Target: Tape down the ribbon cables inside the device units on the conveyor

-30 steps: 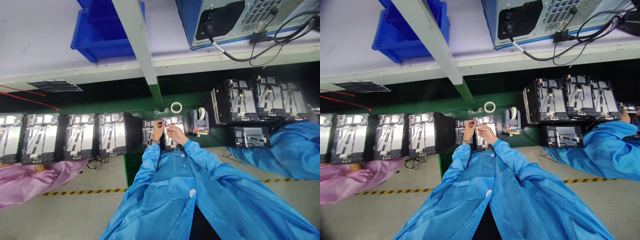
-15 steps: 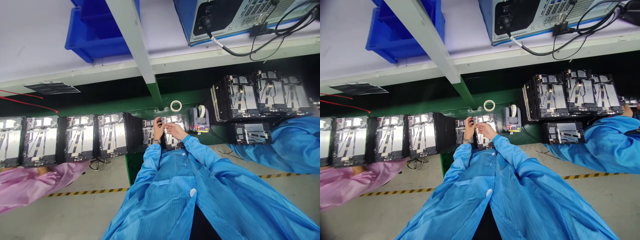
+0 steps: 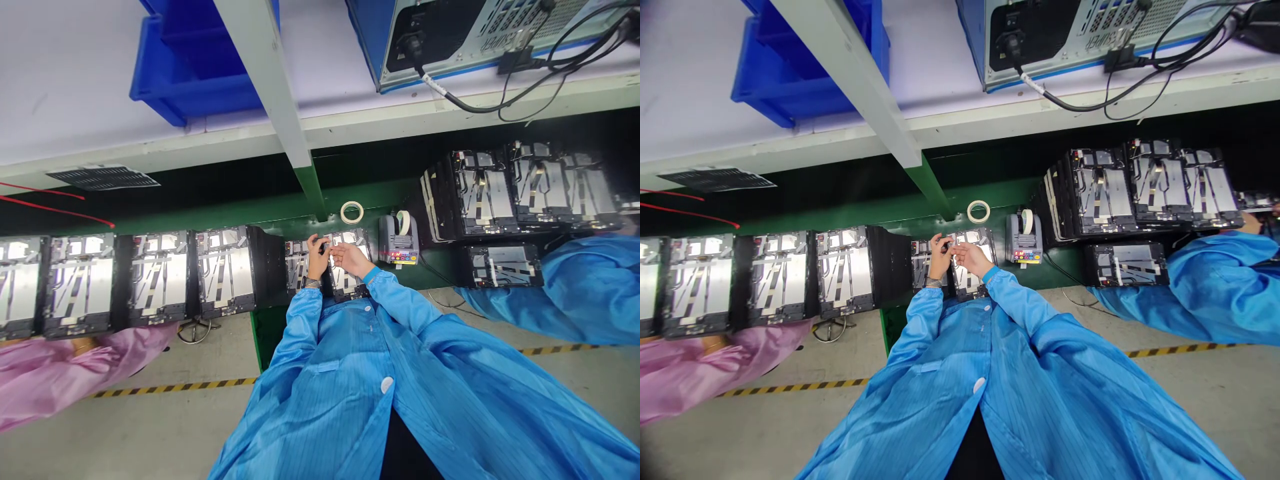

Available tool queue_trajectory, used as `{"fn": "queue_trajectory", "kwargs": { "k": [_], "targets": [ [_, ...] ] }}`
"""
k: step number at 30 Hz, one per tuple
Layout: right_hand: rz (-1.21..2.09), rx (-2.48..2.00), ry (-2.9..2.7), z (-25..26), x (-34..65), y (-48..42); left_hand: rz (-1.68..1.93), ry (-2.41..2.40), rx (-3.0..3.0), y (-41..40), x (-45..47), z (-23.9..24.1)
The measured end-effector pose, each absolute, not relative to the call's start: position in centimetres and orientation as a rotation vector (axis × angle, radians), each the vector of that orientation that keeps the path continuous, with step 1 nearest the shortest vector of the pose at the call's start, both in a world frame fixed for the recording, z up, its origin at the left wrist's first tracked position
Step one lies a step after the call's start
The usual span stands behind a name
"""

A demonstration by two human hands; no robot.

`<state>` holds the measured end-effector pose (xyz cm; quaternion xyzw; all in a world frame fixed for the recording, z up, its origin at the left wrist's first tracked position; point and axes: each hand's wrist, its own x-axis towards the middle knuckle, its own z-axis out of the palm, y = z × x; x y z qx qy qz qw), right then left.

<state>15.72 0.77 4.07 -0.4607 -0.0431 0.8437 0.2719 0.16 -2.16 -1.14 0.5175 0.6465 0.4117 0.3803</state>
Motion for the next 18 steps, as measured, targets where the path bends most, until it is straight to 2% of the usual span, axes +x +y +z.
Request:
{"fn": "queue_trajectory", "kwargs": {
  "k": [8,11,13,16,18],
  "targets": [
    [2.315,-1.267,-0.074,4.3,16.2,1.3,1.019,1.694,1.458,-1.8,-0.4,-1.2],
    [2.326,-1.344,-0.294,4.4,16.9,0.1,1.029,1.691,1.498,-1.8,-0.4,-1.2],
    [2.107,-1.48,-0.719,4.4,17.4,-0.7,1.023,1.688,1.508,-1.8,-0.4,-1.1],
    [1.46,-1.54,-1.503,4.3,18.0,-0.9,1.011,1.684,1.495,-1.7,-0.4,-0.8],
    [1.156,-1.463,-1.928,4.1,18.3,0.0,1.015,1.685,1.478,-1.7,-0.4,-0.7]
  ]
}}
